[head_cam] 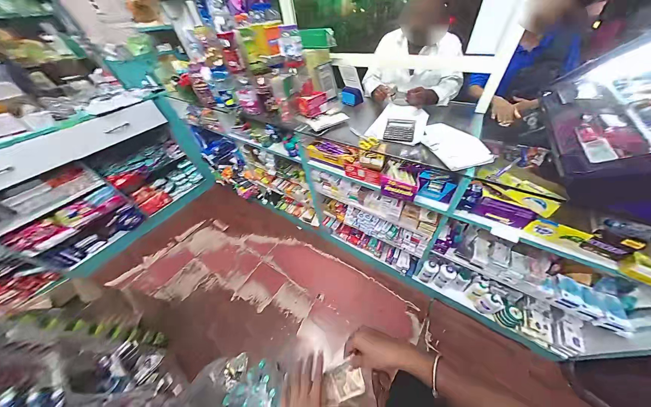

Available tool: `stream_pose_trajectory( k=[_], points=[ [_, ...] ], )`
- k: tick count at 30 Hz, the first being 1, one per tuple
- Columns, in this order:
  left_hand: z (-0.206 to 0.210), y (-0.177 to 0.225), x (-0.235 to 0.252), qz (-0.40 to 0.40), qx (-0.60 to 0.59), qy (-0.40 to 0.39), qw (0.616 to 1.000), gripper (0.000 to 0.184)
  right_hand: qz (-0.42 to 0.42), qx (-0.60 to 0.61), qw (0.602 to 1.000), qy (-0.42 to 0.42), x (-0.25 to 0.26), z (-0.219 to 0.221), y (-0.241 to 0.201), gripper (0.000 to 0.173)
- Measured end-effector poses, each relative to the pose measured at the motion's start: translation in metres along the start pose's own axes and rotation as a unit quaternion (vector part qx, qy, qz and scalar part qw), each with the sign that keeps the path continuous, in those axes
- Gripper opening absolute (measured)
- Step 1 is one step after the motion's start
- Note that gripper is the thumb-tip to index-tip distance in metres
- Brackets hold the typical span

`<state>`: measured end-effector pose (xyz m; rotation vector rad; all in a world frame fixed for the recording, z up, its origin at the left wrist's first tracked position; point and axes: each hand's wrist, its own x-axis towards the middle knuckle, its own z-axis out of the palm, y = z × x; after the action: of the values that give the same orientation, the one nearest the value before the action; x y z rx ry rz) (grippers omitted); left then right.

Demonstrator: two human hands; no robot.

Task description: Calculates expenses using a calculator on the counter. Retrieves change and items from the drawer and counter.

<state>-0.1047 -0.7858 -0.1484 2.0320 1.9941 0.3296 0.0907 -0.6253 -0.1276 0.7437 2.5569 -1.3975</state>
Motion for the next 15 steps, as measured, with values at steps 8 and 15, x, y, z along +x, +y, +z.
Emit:
stream_pose_trajectory(
  k=[8, 15],
  points=[
    [-0.033, 0.123, 0.312, 0.274, -0.023, -0.029, 0.961, 0.073, 0.05, 0.181, 0.937, 0.295, -0.079, -0.214, 0.116, 0.028],
    [-0.087, 0.178, 0.533, 0.4, -0.041, 0.013, 0.916, 0.06, 0.059, 0.172, 0.832, 0.524, -0.081, -0.347, 0.168, 0.026]
  ],
)
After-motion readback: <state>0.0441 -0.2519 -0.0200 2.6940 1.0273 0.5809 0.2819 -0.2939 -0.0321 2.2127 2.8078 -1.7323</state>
